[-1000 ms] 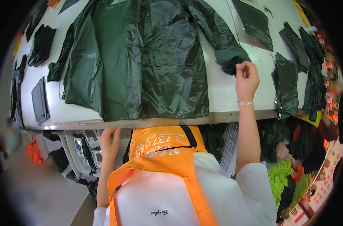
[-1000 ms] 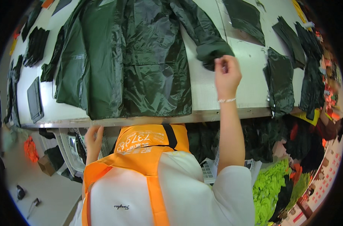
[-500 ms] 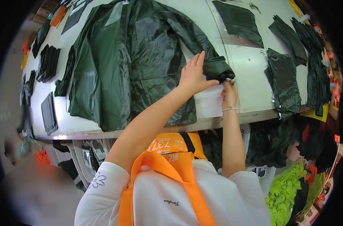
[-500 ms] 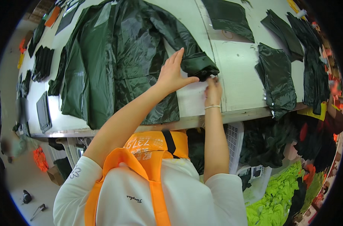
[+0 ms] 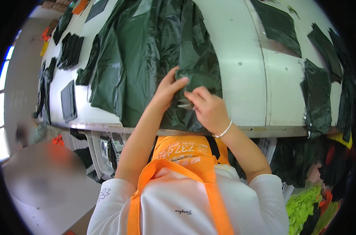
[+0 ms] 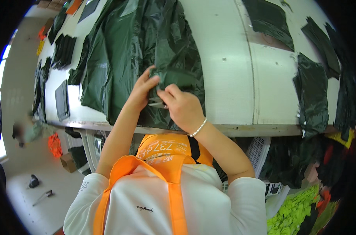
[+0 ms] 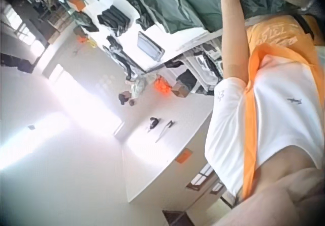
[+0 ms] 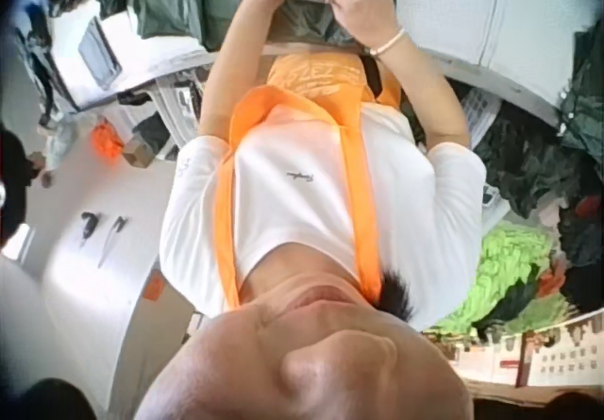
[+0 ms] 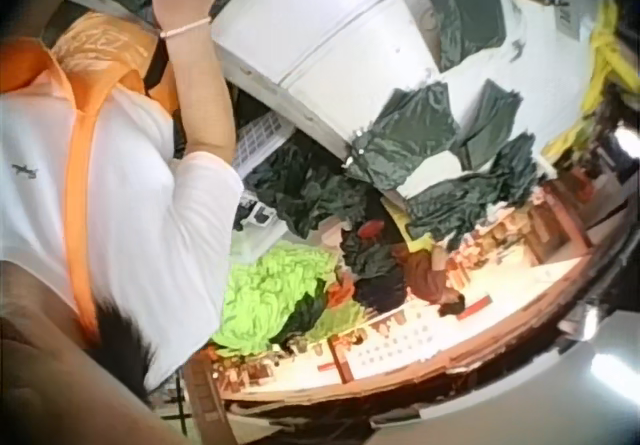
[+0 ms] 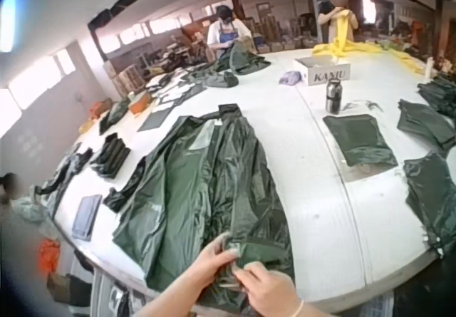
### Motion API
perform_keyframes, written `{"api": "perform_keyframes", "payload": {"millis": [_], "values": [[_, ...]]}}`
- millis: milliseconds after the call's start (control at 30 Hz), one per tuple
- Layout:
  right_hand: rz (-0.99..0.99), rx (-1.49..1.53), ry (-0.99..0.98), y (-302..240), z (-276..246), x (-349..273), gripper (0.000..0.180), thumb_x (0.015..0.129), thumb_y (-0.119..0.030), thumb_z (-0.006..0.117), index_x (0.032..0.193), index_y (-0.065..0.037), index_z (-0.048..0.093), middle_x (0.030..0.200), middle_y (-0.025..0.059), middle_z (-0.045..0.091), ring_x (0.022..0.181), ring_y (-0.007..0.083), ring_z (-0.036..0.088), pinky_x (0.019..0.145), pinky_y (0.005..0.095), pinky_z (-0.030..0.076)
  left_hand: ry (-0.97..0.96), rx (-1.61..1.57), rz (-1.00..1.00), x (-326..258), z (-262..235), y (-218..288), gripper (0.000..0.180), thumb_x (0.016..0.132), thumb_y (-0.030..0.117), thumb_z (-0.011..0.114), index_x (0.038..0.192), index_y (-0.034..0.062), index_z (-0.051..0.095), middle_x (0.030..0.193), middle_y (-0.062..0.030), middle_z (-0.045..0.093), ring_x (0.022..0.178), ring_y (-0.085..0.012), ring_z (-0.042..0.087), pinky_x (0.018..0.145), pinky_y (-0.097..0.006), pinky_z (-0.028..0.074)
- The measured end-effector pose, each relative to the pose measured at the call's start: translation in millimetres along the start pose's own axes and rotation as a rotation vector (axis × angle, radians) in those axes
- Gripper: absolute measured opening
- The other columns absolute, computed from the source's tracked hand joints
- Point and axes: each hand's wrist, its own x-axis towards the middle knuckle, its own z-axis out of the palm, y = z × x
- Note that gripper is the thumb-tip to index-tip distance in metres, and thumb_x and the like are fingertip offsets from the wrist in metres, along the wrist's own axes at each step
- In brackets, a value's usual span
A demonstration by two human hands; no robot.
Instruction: The person folds a dark green jacket on a white table, smoothing and aligning the fabric before folding it into a compact rectangle. The person then places the folded jacket into a white plastic basket and retrieves another jacket to repeat the folding process.
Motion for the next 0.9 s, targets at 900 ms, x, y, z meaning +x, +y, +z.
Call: {"api": "perform_keyframes", "payload": {"millis": [900], "values": [[0.280, 0.497, 0.082, 28, -3, 17, 0.012, 0.079, 0.004, 0.063, 0.085, -0.001, 0.054, 0.079, 0.0031, 0.053, 0.063, 0.0089, 0.051, 0.057, 0.0204, 0.041, 0.095, 0.462, 0.234, -28, 15, 8, 0.033, 0.066, 0.006, 0.077, 0.094, 0.0009, 0.059, 0.093, -0.0034, 0.059, 0.085, -0.0108, 0.056, 0.076, -0.024, 0.045]]}}
